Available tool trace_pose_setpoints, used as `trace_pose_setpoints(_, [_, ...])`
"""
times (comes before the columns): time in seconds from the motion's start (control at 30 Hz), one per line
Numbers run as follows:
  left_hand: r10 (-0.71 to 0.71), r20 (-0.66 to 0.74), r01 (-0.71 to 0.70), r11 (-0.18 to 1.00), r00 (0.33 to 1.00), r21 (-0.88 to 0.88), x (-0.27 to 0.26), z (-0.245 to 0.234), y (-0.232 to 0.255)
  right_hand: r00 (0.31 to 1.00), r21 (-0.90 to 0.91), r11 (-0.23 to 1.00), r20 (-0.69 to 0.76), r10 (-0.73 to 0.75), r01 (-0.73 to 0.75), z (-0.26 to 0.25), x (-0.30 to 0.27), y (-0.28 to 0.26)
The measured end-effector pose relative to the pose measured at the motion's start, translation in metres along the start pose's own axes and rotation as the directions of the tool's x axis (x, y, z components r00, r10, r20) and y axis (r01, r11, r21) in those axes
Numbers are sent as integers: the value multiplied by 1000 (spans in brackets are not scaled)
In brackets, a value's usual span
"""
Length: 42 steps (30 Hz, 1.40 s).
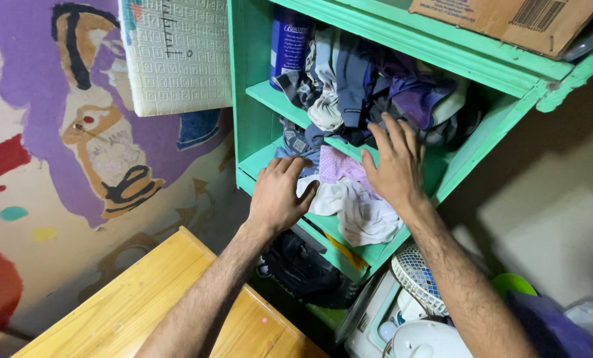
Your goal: The person takes various items of clothing from a green shelf and places them into a pink plastic laundry basket on the table.
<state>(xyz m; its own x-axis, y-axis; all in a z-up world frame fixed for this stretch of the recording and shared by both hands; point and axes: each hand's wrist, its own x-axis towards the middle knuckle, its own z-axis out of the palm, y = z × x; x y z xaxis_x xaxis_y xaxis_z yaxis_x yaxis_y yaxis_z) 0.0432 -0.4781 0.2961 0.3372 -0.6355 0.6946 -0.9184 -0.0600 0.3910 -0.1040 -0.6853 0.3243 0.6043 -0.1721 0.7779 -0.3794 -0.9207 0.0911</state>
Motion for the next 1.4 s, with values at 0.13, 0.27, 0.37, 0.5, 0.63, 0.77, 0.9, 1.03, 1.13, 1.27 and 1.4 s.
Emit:
trace_pose_setpoints(0.13, [26,-20,-26,999,999,-27,39,23,5,997,-82,994,-32,66,-69,8,31,32])
trace_pose_setpoints(0.27, [0,-66,-7,994,998,-107,66,40,9,992,-162,980,-70,108,-118,19,54,54])
trace_pose_setpoints(0.37, [-3,-88,-10,988,996,-154,77,49,11,979,-194,961,-81,185,-198,30,68,69])
trace_pose_setpoints(0.5, [-29,-70,16,982,997,-186,80,56,11,970,-173,959,-137,202,-224,53,79,89])
trace_pose_setpoints(0.63, [-90,1,89,979,996,-183,76,62,8,949,-170,934,-81,306,-315,71,87,101])
trace_pose_setpoints(0.77, [-69,23,72,986,997,-149,70,68,-1,953,-229,927,-136,272,-297,83,86,109])
trace_pose_setpoints(0.9, [-62,46,67,992,997,-110,67,71,-7,955,-239,947,-253,152,-214,79,75,105])
trace_pose_setpoints(1.03, [-99,90,105,992,991,-66,75,65,-8,958,-159,953,-175,229,-257,64,68,88])
trace_pose_setpoints(1.13, [-125,100,132,989,987,-67,80,63,-5,959,-138,950,-91,269,-280,50,64,74])
trace_pose_setpoints(1.27, [-149,101,158,983,984,-92,82,63,-3,958,-144,947,-47,283,-287,31,66,55])
trace_pose_setpoints(1.4, [-140,51,145,983,989,-113,84,65,-4,971,-109,966,-73,228,-235,24,80,50])
